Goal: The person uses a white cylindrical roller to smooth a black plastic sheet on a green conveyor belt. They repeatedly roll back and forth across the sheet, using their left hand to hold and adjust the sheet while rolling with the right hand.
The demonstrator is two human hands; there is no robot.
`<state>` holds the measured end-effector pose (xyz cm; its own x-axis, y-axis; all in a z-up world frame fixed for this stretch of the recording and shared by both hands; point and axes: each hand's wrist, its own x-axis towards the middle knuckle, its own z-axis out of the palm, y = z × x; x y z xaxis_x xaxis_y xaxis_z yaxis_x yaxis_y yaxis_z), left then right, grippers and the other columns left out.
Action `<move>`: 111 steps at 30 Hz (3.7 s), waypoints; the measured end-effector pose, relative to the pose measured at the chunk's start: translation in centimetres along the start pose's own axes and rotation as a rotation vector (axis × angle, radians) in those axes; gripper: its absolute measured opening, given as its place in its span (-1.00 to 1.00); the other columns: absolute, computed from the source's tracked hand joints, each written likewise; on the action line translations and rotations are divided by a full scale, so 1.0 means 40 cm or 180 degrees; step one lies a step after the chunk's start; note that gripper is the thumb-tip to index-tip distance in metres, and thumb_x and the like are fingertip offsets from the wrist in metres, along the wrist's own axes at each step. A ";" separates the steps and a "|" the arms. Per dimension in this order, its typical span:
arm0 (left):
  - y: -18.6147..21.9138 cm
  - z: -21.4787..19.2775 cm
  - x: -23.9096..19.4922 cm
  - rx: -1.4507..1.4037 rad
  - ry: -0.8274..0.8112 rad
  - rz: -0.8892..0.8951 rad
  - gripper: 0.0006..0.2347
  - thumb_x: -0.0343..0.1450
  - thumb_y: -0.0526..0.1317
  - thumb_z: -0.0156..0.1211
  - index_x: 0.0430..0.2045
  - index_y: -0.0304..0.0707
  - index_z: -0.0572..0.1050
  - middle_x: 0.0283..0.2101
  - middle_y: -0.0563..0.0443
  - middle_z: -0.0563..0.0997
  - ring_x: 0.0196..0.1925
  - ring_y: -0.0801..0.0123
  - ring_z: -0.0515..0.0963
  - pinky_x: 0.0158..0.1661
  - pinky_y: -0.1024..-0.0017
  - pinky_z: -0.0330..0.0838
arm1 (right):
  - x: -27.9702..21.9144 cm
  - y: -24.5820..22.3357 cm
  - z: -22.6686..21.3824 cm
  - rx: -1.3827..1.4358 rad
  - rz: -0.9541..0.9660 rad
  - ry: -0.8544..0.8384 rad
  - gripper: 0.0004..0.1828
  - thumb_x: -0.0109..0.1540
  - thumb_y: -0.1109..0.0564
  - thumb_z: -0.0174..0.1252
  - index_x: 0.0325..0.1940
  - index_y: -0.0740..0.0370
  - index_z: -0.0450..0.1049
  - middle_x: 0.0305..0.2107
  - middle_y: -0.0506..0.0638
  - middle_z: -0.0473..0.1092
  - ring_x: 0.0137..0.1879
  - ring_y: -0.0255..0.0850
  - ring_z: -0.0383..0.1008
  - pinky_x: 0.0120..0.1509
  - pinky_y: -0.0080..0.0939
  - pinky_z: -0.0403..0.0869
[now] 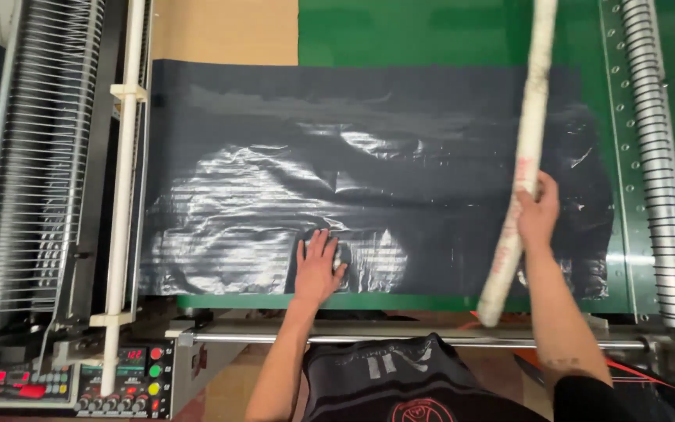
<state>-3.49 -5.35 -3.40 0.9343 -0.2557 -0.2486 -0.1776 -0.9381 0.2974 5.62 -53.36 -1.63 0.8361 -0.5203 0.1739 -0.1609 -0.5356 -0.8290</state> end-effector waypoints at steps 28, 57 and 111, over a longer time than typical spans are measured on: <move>-0.281 -0.093 -0.209 -0.1510 0.2074 -0.0820 -0.84 0.41 -0.26 0.33 -0.16 -0.13 0.64 -0.09 -0.02 0.69 0.07 0.12 0.65 0.11 0.22 0.50 | -0.418 -0.513 0.610 0.2532 0.0836 -0.1532 -0.62 0.19 0.24 0.21 0.11 0.24 0.47 -0.21 0.08 0.36 -0.07 -0.14 0.36 0.11 -0.12 0.35; -0.061 -0.074 -0.048 -0.0419 0.0118 -0.0062 -0.56 0.39 -0.03 0.28 0.17 -0.03 0.45 0.33 0.01 0.39 0.47 0.19 0.28 0.39 -0.09 0.13 | -0.170 -0.442 0.289 0.2490 0.1028 -0.0986 -0.62 0.25 0.30 0.14 0.16 0.13 0.42 -0.20 -0.08 0.41 -0.15 -0.32 0.40 -0.02 -0.35 0.43; -0.200 -0.185 -0.178 -0.1048 0.0928 -0.0921 -0.63 0.38 -0.15 0.34 0.07 -0.24 0.54 0.25 -0.17 0.51 0.34 0.03 0.47 0.31 0.00 0.30 | -0.278 -0.591 0.553 0.2718 0.0863 -0.1528 -0.57 0.16 0.35 0.20 0.12 0.22 0.47 -0.22 0.01 0.44 -0.18 -0.24 0.44 -0.02 -0.25 0.42</move>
<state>-6.41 5.71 2.82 0.9863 0.1224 -0.1105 0.1630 -0.8255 0.5403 11.72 -20.17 4.29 0.9796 -0.1309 -0.1524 -0.1051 0.3128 -0.9440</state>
